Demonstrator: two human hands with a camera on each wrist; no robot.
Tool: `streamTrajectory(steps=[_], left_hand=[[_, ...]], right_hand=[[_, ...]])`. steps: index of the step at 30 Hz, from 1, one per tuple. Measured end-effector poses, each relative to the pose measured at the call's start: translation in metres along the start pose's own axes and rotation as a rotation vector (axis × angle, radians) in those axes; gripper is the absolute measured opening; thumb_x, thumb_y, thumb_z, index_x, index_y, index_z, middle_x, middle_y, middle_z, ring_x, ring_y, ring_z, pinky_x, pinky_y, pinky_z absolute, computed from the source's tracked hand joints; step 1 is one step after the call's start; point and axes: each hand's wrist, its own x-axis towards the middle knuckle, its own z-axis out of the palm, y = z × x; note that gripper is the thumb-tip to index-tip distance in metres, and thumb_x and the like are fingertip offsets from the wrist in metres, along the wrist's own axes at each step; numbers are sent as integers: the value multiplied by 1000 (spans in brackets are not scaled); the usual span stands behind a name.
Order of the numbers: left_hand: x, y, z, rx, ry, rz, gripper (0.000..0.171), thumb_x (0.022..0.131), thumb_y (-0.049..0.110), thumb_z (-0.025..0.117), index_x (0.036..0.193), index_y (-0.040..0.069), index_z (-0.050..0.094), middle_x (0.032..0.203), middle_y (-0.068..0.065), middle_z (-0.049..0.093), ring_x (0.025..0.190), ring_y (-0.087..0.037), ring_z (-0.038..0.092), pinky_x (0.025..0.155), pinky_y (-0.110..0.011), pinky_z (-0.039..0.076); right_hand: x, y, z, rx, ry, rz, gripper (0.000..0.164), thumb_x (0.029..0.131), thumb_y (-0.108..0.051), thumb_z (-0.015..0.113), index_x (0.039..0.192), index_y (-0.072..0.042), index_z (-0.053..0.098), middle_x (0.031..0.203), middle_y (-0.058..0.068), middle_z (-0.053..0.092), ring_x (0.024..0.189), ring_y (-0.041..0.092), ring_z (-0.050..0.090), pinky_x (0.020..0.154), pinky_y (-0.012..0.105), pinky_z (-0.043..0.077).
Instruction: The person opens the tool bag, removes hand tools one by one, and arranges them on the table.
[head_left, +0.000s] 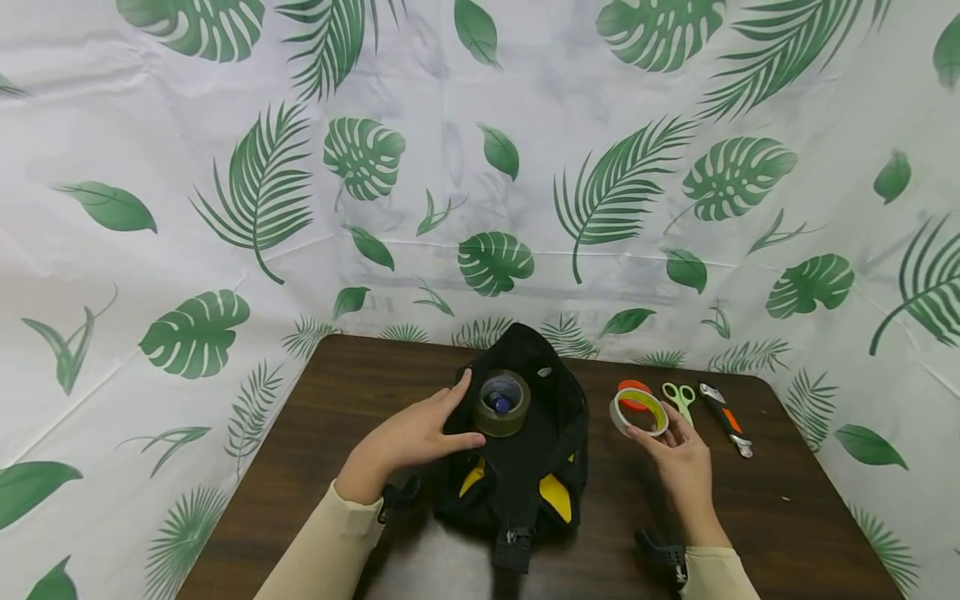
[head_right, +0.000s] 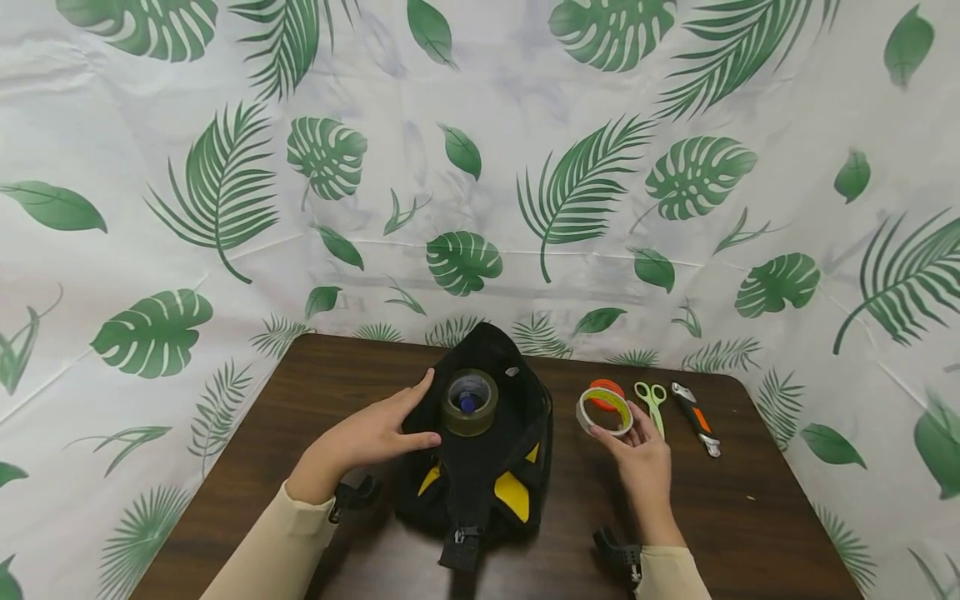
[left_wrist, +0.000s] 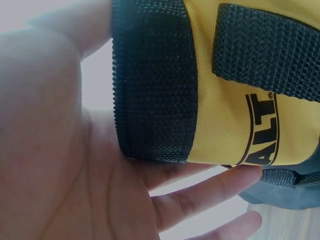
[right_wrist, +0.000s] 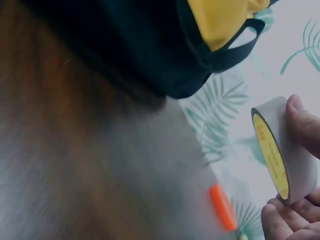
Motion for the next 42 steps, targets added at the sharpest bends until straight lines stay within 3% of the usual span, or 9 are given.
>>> streamTrajectory(steps=[6,10,13,17,20,23,28,32,42], left_hand=[[1,1,-1,2,0,-5,109,96,80,63,175,41,0,183,-7,20,168,-36,28,131,-64,33],[1,1,-1,2,6,-8,109,96,80,64,175,42,0,183,-7,20,168,-36,28,131,-63,32],[0,1,-1,2,1,-5,109,96,80,64,175,41,0,183,-7,20,168,-36,27,132,-63,32],[0,1,0,2,-7,-6,109,96,79,64,175,40,-1,183,-7,20,168,-36,27,131,-63,32],[1,1,1,2,-3,-5,109,96,79,64,175,40,0,183,-7,20,168,-36,28,131,-63,32],[2,1,1,6,2,-4,109,96,80,63,175,41,-1,183,-6,20,168,-36,27,131,-63,32],[2,1,1,7,-3,-2,109,96,80,63,175,41,-2,183,-6,19,168,-35,26,131,-64,31],[2,2,0,6,-6,-1,109,97,79,63,175,39,-2,183,-6,18,169,-36,26,132,-64,31],[2,1,3,-4,-1,12,109,98,77,63,175,38,-3,183,-3,16,169,-34,24,133,-63,29]], right_hand=[[-5,18,-16,-175,-13,-12,98,88,-38,94,168,-13,45,164,18,54,114,-10,60,84,1,50],[-9,27,-19,-205,-11,25,98,87,-41,94,168,-13,45,158,18,59,105,-5,61,79,5,51],[-12,33,-20,-220,-45,68,101,88,-43,93,169,-11,43,164,19,53,123,10,63,80,2,49],[-12,36,-20,-288,-98,85,108,86,-47,93,170,-8,38,171,23,44,150,33,51,81,-5,41],[-12,35,-20,-336,-123,69,113,85,-48,94,171,-4,35,171,26,41,156,40,45,81,-7,36],[-11,36,-21,-384,-134,41,114,85,-49,94,170,-2,35,169,28,44,154,44,48,80,-6,35],[-9,40,-21,-447,-141,-19,109,85,-49,94,167,-1,40,162,28,49,140,44,58,80,-1,39],[-9,42,-21,-482,-147,-51,104,88,-43,94,166,2,41,155,28,45,132,35,51,81,3,39],[-6,40,-22,-446,-131,-4,103,93,-32,91,169,5,31,150,30,44,128,38,56,79,1,40]])
